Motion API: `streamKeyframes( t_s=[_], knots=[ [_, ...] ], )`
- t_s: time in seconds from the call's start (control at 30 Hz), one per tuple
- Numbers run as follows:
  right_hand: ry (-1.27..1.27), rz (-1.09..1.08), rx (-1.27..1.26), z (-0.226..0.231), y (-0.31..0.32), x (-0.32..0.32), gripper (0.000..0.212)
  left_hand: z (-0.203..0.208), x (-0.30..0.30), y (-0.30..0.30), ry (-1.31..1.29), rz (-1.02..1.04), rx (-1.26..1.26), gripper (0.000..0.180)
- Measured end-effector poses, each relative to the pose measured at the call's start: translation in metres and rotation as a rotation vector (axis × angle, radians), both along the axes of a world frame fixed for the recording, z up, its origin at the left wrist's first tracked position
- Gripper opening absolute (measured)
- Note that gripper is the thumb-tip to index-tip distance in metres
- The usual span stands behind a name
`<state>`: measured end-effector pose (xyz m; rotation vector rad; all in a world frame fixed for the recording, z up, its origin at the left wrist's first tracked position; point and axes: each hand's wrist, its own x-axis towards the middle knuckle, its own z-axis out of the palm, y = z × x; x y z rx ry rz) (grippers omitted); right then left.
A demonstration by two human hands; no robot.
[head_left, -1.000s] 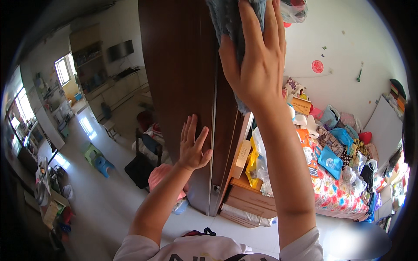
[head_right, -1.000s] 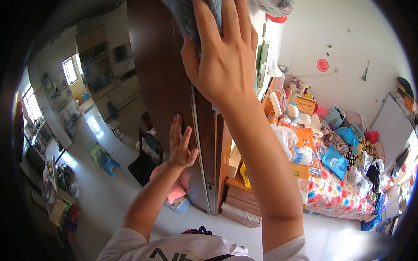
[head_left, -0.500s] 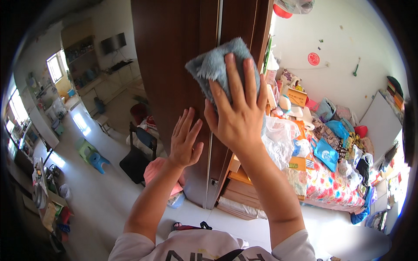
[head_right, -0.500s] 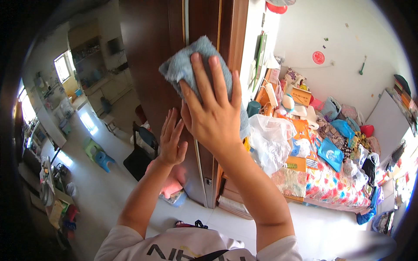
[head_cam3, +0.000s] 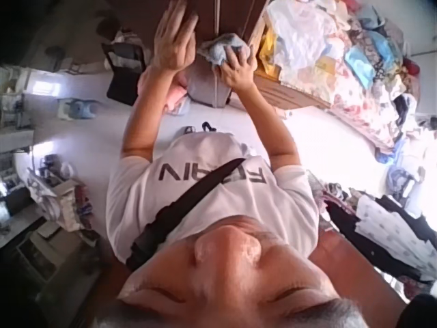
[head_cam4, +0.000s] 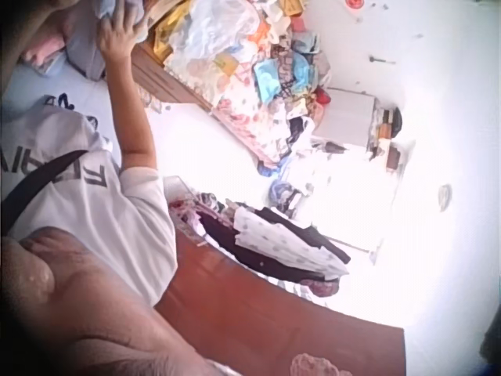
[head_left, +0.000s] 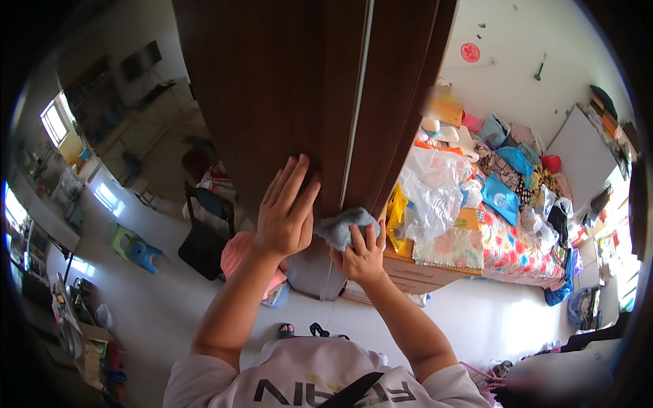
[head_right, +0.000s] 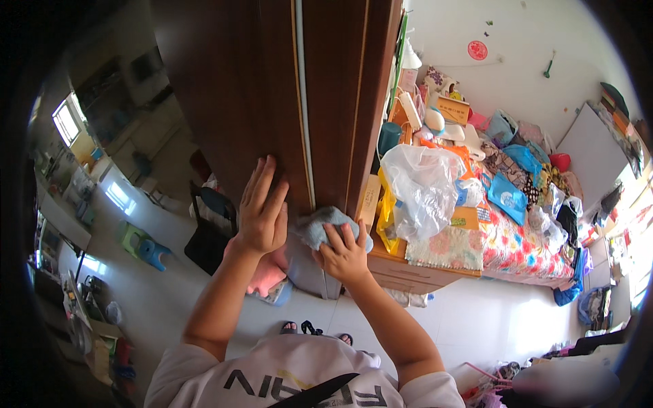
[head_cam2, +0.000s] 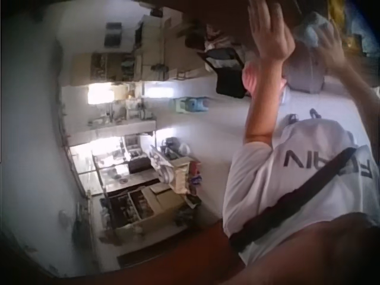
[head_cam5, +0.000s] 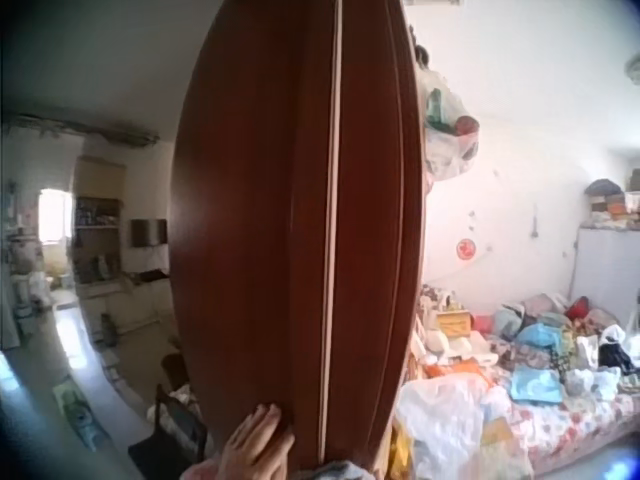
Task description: The person wipes a wooden door with a gray cloth, moving from the edge to the center and around a decorative tiger sticker. The person uses both hands to wipe different sections of the door surface.
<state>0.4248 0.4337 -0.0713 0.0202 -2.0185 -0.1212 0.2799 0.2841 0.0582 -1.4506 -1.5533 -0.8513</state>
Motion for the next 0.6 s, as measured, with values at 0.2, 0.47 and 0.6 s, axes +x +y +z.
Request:
streamKeyframes(
  t_s=[0.2, 0.47, 0.6],
  knots=[
    [-0.189, -0.067, -0.136, -0.099, -0.024, 0.018, 0.024, 0.000, -0.013, -0.011, -0.003, -0.077, -0.093, 0.047],
    [-0.424, -0.208, -0.258, -0.129, -0.061, 0.032, 0.022, 0.003, -0.020, -0.015, -0.024, -0.161, -0.131, 0.046],
    [-0.201, -0.211, -0.175, -0.065, -0.059, 0.009, 0.031, 0.008, -0.025, -0.022, -0.051, -0.231, -0.161, 0.047]
  ],
)
